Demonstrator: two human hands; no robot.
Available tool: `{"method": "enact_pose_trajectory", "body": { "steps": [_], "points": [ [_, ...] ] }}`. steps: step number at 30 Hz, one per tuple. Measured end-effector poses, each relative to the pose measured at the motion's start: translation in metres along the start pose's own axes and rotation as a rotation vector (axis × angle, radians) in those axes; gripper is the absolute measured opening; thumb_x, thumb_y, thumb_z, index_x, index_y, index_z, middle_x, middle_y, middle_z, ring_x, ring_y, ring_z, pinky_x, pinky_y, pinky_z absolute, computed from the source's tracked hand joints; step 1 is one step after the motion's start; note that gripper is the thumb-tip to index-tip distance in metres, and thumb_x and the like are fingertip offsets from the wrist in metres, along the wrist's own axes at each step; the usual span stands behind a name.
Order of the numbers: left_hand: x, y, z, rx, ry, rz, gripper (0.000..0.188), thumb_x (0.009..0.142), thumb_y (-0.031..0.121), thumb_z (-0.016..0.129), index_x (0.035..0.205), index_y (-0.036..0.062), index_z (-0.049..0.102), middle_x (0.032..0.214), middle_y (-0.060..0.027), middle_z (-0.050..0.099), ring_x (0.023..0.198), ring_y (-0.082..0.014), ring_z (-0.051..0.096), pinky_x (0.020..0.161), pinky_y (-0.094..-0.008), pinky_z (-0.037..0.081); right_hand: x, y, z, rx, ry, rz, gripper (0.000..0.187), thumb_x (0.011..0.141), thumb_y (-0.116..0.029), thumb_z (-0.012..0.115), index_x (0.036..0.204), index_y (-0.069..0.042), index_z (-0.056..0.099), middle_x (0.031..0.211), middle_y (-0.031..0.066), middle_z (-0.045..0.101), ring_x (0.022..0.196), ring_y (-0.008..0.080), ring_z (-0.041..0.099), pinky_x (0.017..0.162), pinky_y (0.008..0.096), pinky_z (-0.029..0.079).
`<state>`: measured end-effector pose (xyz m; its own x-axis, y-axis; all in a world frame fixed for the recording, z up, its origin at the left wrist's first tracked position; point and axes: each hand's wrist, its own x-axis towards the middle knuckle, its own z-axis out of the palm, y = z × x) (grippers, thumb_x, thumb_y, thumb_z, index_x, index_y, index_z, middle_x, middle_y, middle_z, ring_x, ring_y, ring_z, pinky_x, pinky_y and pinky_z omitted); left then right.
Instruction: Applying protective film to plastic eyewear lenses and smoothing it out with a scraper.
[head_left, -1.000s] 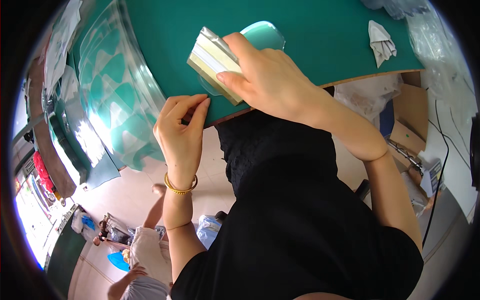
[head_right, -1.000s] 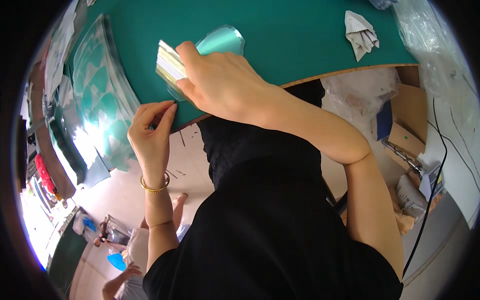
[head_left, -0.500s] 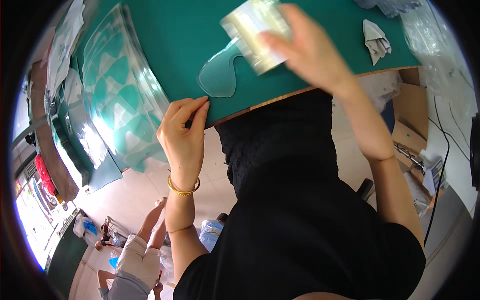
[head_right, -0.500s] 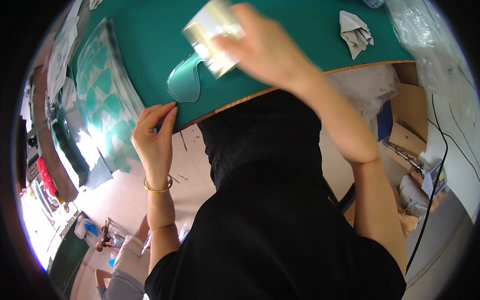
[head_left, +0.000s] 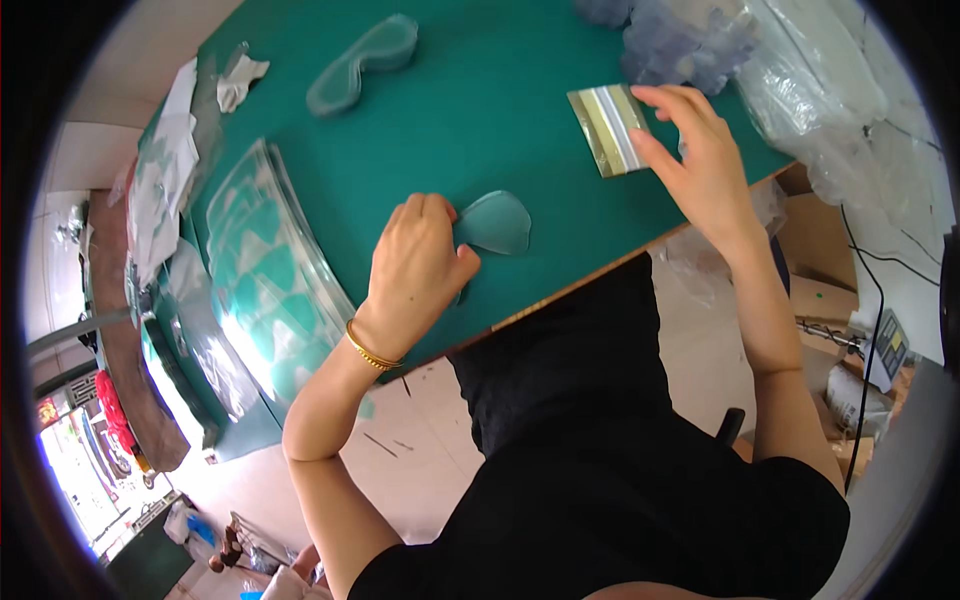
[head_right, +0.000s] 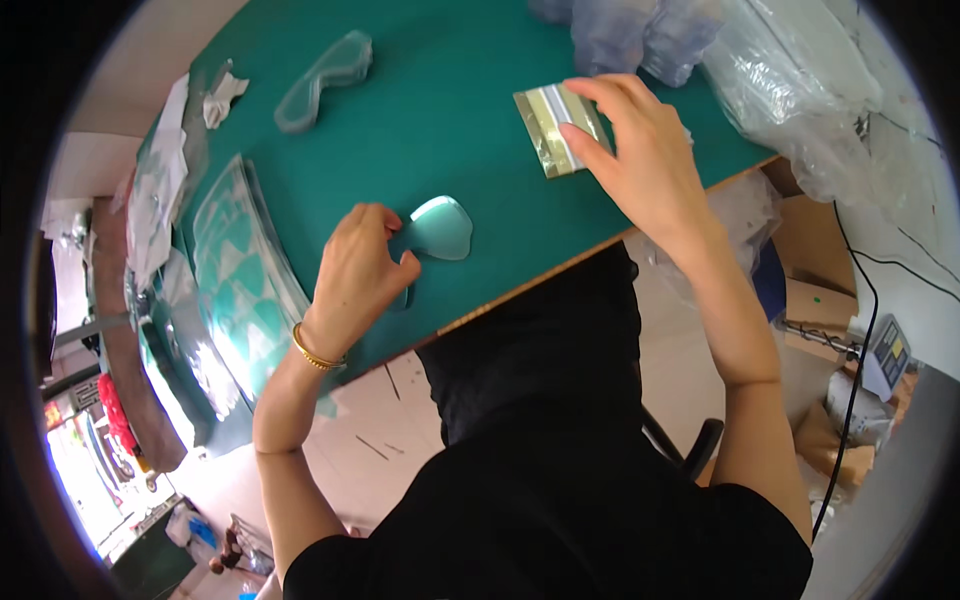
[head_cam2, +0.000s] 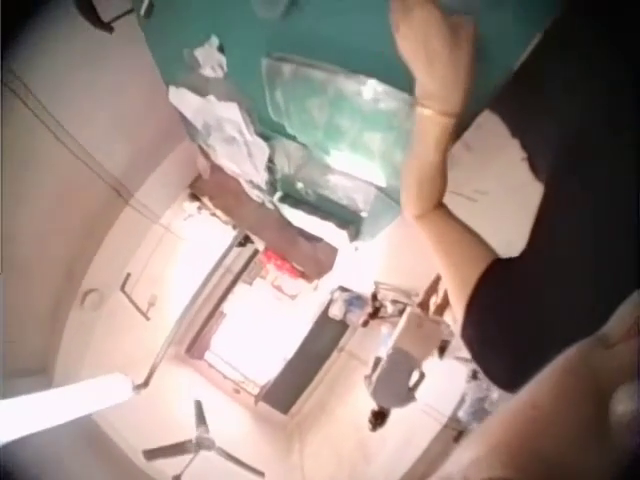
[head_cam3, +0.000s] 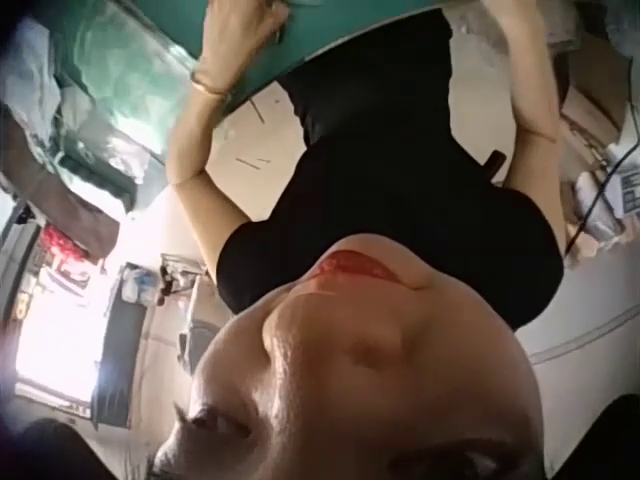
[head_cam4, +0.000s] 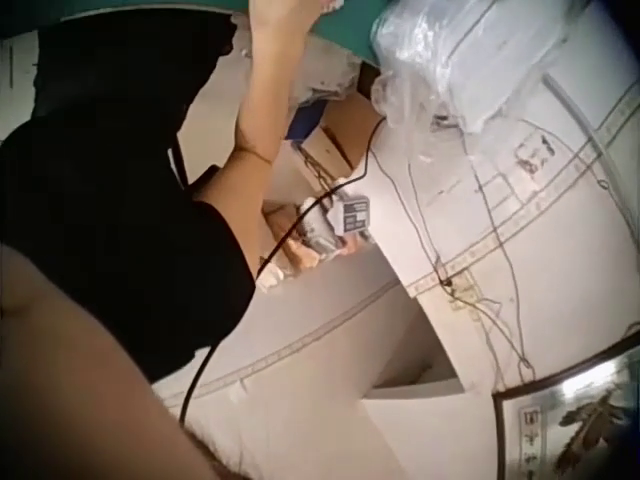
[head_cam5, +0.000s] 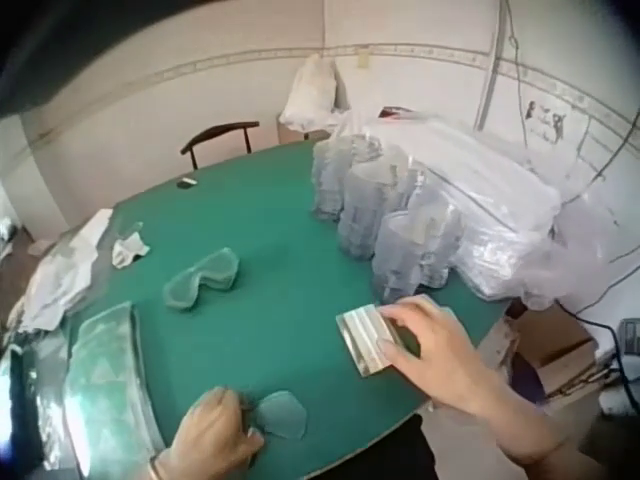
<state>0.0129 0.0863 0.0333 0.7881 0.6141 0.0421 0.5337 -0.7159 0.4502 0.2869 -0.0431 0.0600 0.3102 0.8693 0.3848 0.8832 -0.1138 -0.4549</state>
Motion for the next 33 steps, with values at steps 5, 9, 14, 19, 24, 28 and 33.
{"method": "enact_pose_trajectory", "body": {
  "steps": [5,9,14,19,24,28,33],
  "points": [
    [0.065,-0.041,-0.048,0.031,0.169,0.142,0.030,0.072,0.011,0.070,0.096,-0.0039,0.060,0.086,-0.0204,0.061,0.080,-0.0361,0.062,0.073,-0.0433,0.050,0.018,-0.003,-0.066,0.071,0.215,0.049,0.020,0.096,-0.013,0.063,0.113,-0.004,0.070,0.095,0.0015,0.067,0.084,0.0076,0.059,0.078,0.0228,0.046],
    [0.146,-0.095,-0.094,0.170,0.234,0.113,0.035,0.073,0.018,0.071,0.100,-0.0040,0.065,0.087,-0.0162,0.068,0.083,-0.0278,0.067,0.076,-0.0364,0.053,0.057,0.045,-0.101,-0.023,0.346,0.148,0.022,0.101,-0.018,0.057,0.113,-0.005,0.070,0.095,0.0015,0.067,0.079,0.0074,0.055,0.073,0.0231,0.046],
    [0.192,-0.135,-0.098,0.187,0.081,-0.038,0.043,0.072,0.023,0.072,0.104,-0.0048,0.066,0.095,-0.0170,0.069,0.091,-0.0287,0.068,0.084,-0.0368,0.052,0.107,0.098,-0.106,-0.080,-0.149,-0.174,0.026,0.087,-0.013,0.061,0.110,-0.003,0.068,0.087,0.0218,0.066,0.080,0.0292,0.066,0.071,0.0399,0.050],
    [0.189,-0.146,-0.087,0.235,0.059,-0.059,0.067,0.071,0.032,0.079,0.123,-0.0058,0.062,0.115,-0.0224,0.066,0.109,-0.0336,0.065,0.094,-0.0398,0.050,0.144,0.087,-0.111,-0.254,-0.416,-0.103,0.027,0.081,-0.012,0.061,0.105,-0.003,0.070,0.078,0.0201,0.066,0.071,0.0306,0.065,0.067,0.0400,0.050],
    [0.171,-0.149,-0.099,0.159,-0.109,-0.170,0.084,0.072,0.041,0.083,0.134,-0.0077,0.052,0.135,-0.0264,0.056,0.125,-0.0353,0.055,0.105,-0.0401,0.044,0.151,0.063,-0.107,-0.335,-0.340,-0.068,0.024,0.078,-0.015,0.066,0.097,-0.002,0.072,0.077,0.0154,0.068,0.066,0.0271,0.062,0.066,0.0371,0.051],
    [0.112,-0.113,-0.116,0.230,0.304,0.060,0.068,0.080,0.033,0.078,0.133,-0.0043,0.055,0.133,-0.0235,0.058,0.123,-0.0369,0.056,0.101,-0.0416,0.046,0.141,0.052,-0.085,0.766,-0.038,-0.944,0.017,0.076,-0.007,0.074,0.091,0.001,0.069,0.072,0.0109,0.064,0.062,0.0192,0.060,0.061,0.0302,0.049],
    [0.025,-0.041,-0.094,-0.024,0.397,-0.048,0.038,0.085,0.014,0.074,0.121,0.0050,0.066,0.105,-0.0103,0.069,0.087,-0.0231,0.065,0.075,-0.0335,0.051,0.043,-0.038,0.012,0.015,-0.525,-0.409,0.029,0.078,-0.013,0.068,0.105,-0.003,0.065,0.103,0.0134,0.064,0.097,0.0340,0.063,0.083,0.0416,0.051]
  ]
}}
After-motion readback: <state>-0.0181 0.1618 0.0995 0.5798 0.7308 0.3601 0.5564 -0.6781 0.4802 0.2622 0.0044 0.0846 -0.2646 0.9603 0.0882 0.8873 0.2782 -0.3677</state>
